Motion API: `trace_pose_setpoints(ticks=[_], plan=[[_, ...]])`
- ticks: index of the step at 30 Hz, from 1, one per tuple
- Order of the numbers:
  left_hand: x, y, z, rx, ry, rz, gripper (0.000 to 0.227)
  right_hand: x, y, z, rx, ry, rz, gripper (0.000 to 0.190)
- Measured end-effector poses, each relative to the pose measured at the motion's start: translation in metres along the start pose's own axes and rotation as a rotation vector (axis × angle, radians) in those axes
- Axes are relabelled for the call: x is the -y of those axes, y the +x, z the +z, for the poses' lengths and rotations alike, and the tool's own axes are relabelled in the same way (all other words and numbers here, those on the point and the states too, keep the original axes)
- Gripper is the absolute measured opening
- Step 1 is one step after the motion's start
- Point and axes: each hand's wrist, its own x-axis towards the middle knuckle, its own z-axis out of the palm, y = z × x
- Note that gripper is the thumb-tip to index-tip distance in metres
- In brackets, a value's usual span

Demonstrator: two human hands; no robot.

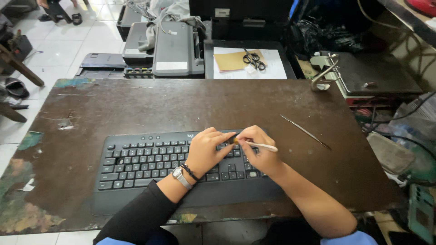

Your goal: The person cleans a black keyboard by brushing individual keycaps with a small brush and using a metal tool to remove debris. The person handles several keycaps one at a time, brushing them and placing them back on the keyboard.

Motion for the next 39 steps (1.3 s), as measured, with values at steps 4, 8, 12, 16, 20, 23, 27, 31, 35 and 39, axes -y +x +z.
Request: trace_pose_setpoints(ticks=[4, 8, 12, 16, 20, 23, 27, 31, 35, 39], plan=[[-0.003, -0.006, -0.003, 0.025, -0.036, -0.020, 0.024, 0.008, -0.006, 0.003, 0.024, 0.012, 0.009, 0.004], [-0.002, -0.005, -0.001, 0.010, -0.051, -0.008, 0.023, 0.010, -0.007, 0.005, 0.042, 0.007, -0.023, 0.004], [0.001, -0.006, -0.001, 0.031, -0.014, -0.010, 0.026, 0.006, -0.006, 0.003, 0.037, -0.006, 0.067, 0.004], [0.001, -0.004, -0.003, 0.036, -0.017, -0.014, 0.027, -0.005, -0.002, -0.003, 0.007, -0.017, 0.139, 0.006], [0.003, -0.008, 0.001, 0.034, -0.017, -0.020, 0.027, -0.011, -0.003, -0.005, 0.009, 0.000, 0.181, 0.007], [0.006, -0.008, 0.001, 0.032, -0.016, -0.025, 0.028, -0.011, -0.003, 0.000, -0.010, 0.006, 0.138, 0.006], [0.003, -0.006, -0.001, 0.034, -0.035, -0.030, 0.028, -0.010, -0.005, 0.001, -0.017, -0.035, 0.047, 0.005], [0.000, -0.004, -0.003, 0.034, -0.062, -0.030, 0.028, -0.004, -0.003, 0.002, -0.018, -0.036, 0.026, 0.005], [-0.004, -0.008, -0.004, 0.061, -0.040, -0.032, 0.027, -0.004, -0.017, 0.016, -0.042, 0.027, 0.019, 0.008], [0.006, -0.011, 0.000, 0.121, -0.015, -0.010, 0.033, -0.007, -0.025, 0.030, -0.011, 0.105, 0.003, 0.012]])
